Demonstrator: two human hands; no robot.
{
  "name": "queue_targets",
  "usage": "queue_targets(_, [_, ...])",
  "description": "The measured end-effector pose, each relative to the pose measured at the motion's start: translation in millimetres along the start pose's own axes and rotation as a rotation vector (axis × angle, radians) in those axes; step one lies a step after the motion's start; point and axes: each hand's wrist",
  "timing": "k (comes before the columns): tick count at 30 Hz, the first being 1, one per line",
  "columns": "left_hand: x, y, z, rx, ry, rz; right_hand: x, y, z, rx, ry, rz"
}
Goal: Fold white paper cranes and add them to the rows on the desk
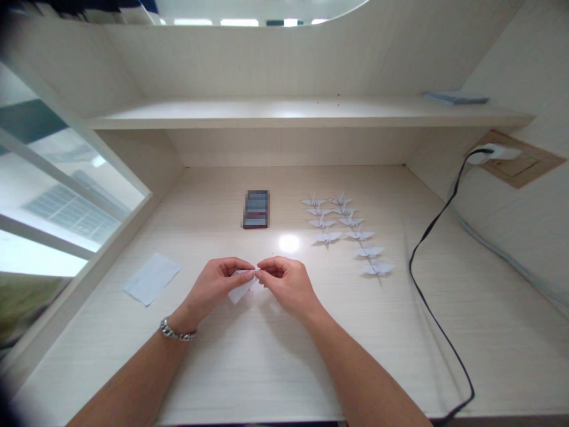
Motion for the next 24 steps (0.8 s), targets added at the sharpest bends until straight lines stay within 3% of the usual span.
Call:
queue_targets(10, [-1.8,3.3,1.3,0.051,-0.049,0.145,3.3,2.7,3.5,-0.055,-0.026,-0.101])
queue_targets(24, [-2.7,2.2,1.4,0.021,-0.036,0.092,5.1,3.2,1.0,-0.065,0.047,-0.177])
Point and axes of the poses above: each hand's wrist, its own z-axis away from the middle knuckle, its own y-axis out of the palm, x = y × z, and after that the axes turned 4 degrees about -y, right-handed
